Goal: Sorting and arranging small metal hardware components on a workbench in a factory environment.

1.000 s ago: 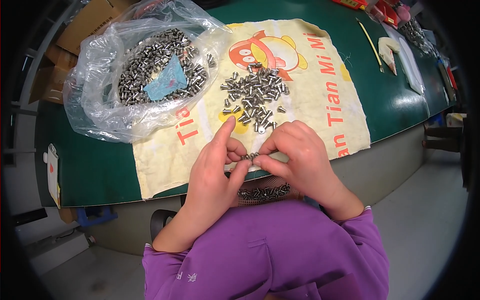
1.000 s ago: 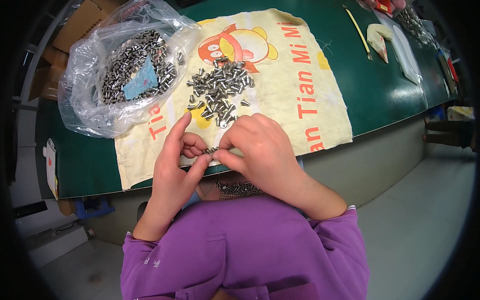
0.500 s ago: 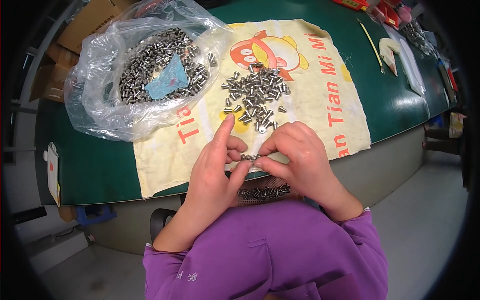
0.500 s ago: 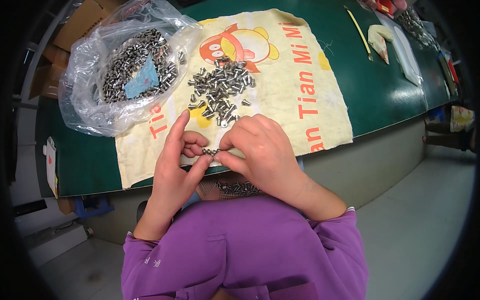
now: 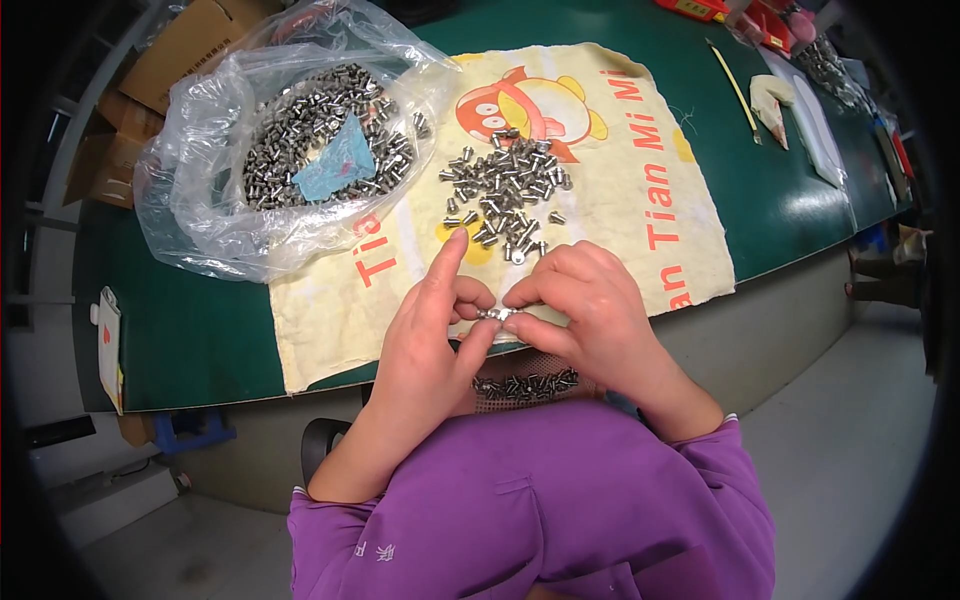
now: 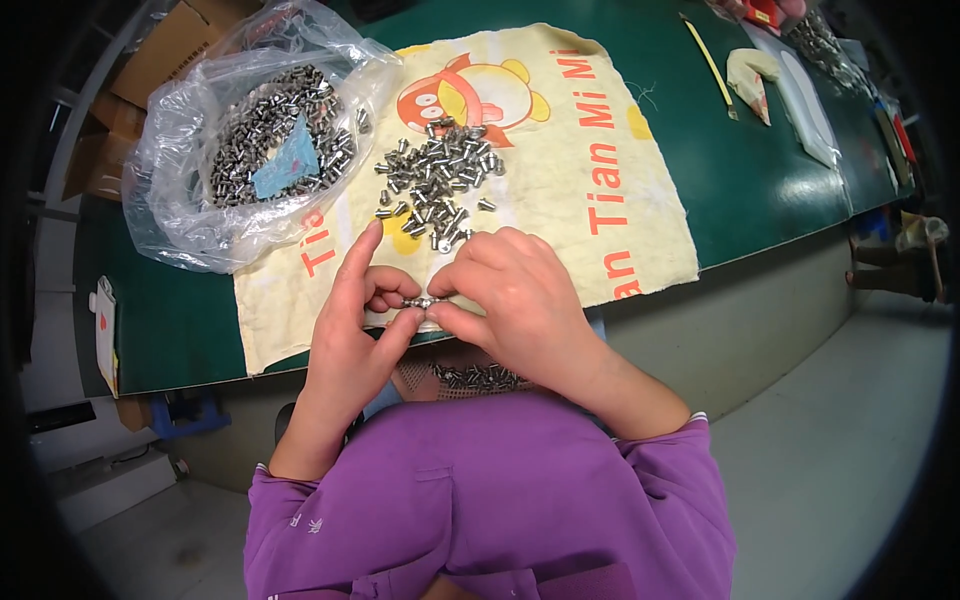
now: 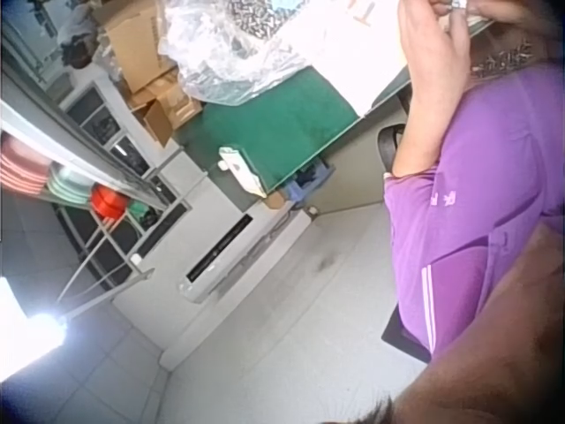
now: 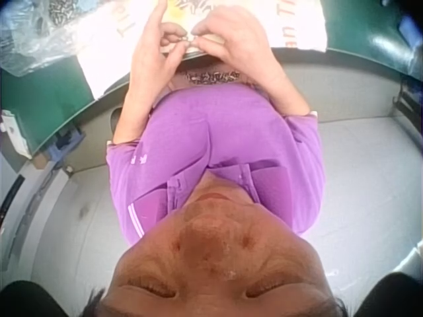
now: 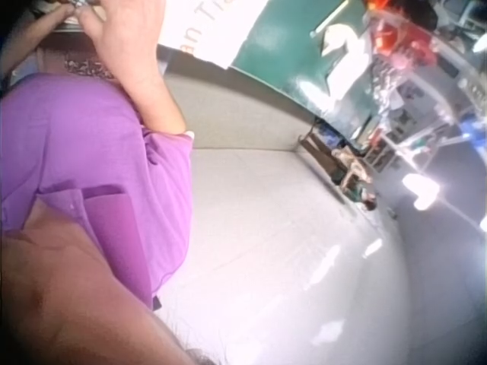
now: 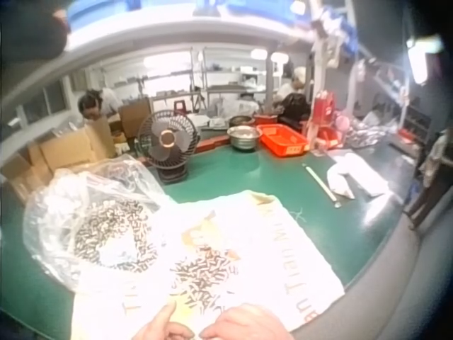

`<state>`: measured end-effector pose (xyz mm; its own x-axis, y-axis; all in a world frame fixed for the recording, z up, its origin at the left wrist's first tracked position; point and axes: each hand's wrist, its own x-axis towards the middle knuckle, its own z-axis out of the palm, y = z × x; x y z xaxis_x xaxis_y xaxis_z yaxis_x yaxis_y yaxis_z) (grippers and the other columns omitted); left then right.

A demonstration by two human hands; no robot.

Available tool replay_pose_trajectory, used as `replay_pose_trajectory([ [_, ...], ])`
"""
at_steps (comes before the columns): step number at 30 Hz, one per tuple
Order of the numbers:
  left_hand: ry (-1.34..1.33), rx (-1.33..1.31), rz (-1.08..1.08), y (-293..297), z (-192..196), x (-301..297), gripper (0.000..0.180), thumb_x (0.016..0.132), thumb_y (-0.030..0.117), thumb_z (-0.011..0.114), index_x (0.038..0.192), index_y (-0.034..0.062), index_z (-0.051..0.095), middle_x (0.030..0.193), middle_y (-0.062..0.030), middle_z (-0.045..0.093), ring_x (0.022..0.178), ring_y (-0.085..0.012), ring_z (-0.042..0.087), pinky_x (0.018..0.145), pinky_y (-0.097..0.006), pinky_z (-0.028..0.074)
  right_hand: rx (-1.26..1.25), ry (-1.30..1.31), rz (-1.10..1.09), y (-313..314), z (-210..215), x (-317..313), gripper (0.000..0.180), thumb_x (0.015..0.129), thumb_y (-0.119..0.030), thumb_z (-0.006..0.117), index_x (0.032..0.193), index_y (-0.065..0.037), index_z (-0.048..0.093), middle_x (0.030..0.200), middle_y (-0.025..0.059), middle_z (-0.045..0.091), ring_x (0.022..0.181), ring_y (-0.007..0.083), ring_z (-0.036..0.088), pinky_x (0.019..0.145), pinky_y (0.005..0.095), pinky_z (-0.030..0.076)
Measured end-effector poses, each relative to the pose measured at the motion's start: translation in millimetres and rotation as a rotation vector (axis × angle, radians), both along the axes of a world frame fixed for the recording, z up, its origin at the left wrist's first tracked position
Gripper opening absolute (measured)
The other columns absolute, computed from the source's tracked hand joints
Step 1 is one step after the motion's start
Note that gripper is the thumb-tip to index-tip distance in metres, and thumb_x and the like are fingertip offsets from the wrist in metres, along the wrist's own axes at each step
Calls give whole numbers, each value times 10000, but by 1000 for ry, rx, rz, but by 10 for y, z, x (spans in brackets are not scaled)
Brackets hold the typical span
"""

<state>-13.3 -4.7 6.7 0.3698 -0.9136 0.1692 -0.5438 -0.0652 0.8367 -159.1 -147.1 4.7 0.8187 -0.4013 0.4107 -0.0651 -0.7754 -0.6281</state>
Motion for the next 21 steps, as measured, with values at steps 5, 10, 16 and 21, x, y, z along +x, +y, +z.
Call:
replay_pose_trajectory([
  [5, 2, -6, 0, -4, 2, 1, 826, 824, -69, 690, 1549, 31, 307, 959, -34, 652, 864, -114, 600, 815, -266, 483, 22, 19, -5, 5, 1, -8, 158, 737, -184, 793, 863, -132, 712, 822, 13, 585, 818, 239, 576, 728, 377, 442],
  [10, 51, 63, -72, 22, 77, -5, 830, 819, -66, 700, 1548, 37, 319, 963, -37, 647, 847, -118, 600, 816, -269, 490, -2, 50, 51, -2, 51, -63, 149, 742, -194, 788, 862, -145, 714, 822, 8, 584, 828, 236, 578, 738, 377, 429],
  [16, 132, 187, -274, 120, 362, 9, 813, 781, -58, 746, 1510, 30, 398, 1008, -60, 641, 881, -145, 602, 839, -286, 503, 88, 85, 271, -100, 155, -212, 206, 747, -189, 800, 913, -119, 700, 872, 27, 612, 870, 248, 599, 789, 383, 455],
  [21, -115, -26, -23, -167, 189, 69, 713, 820, -14, 701, 1471, 24, 413, 1169, -132, 616, 1056, -293, 590, 926, -393, 499, 7, 12, -89, -211, 136, -78, 281, 774, -139, 780, 1024, -70, 673, 941, 89, 625, 930, 309, 606, 827, 419, 487],
])
